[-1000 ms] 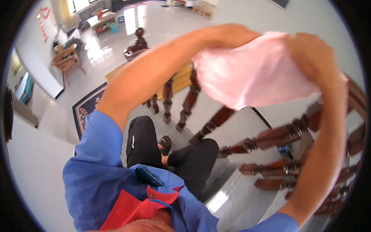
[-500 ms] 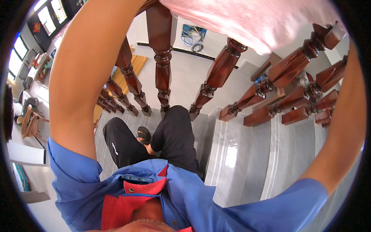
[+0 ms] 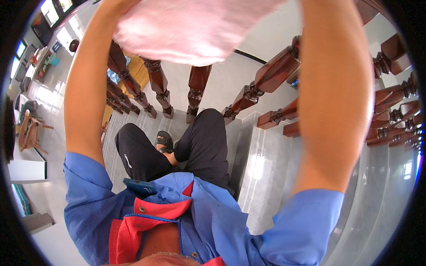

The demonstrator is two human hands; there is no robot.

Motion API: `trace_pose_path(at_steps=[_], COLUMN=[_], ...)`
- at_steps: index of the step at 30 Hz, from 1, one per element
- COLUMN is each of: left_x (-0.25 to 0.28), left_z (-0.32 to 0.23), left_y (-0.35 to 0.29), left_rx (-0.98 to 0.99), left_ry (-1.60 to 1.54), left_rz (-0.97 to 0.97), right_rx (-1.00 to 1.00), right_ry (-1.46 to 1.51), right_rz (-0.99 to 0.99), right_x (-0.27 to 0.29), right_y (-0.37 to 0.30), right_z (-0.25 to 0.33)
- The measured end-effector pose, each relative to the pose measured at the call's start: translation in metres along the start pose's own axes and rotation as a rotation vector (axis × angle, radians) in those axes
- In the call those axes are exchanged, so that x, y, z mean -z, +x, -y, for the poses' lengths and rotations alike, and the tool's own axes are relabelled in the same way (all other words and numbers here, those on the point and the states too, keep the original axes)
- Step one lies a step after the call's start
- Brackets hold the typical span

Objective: The person cleans a staircase railing by wiping the wooden handrail and balusters with a cloth.

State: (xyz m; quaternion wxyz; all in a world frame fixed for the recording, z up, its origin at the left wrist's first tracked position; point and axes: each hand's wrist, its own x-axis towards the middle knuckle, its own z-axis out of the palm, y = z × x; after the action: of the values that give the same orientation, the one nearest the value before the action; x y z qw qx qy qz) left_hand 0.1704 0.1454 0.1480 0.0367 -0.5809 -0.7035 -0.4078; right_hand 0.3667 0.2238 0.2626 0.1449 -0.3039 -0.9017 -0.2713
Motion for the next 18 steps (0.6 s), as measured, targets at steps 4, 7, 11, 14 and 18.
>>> trace_pose_path(at_steps=[4,7,11,14,18], left_x=[0.008,0.025,0.055,0.029,0.035], left_z=[0.069,0.145,0.239,0.181,0.218], left_y=[-0.030,-0.055,-0.081,-0.079,-0.080], left_rx=[0.105,0.280,0.719,0.759,0.798], left_ry=[-0.224,-0.357,-0.574,-0.537,-0.505], left_rz=[-0.035,-0.063,-0.143,-0.200,-0.230], right_rx=[0.159,0.185,0.255,0.264,0.276], right_ry=[0.112,0.179,0.287,0.306,0.324], right_rz=[-0.028,-0.064,-0.081,-0.085,-0.091], right_x=[-0.023,-0.042,-0.062,-0.067,-0.078], right_y=[0.011,0.024,0.034,0.038,0.037], right_z=[0.043,0.081,0.124,0.144,0.145])
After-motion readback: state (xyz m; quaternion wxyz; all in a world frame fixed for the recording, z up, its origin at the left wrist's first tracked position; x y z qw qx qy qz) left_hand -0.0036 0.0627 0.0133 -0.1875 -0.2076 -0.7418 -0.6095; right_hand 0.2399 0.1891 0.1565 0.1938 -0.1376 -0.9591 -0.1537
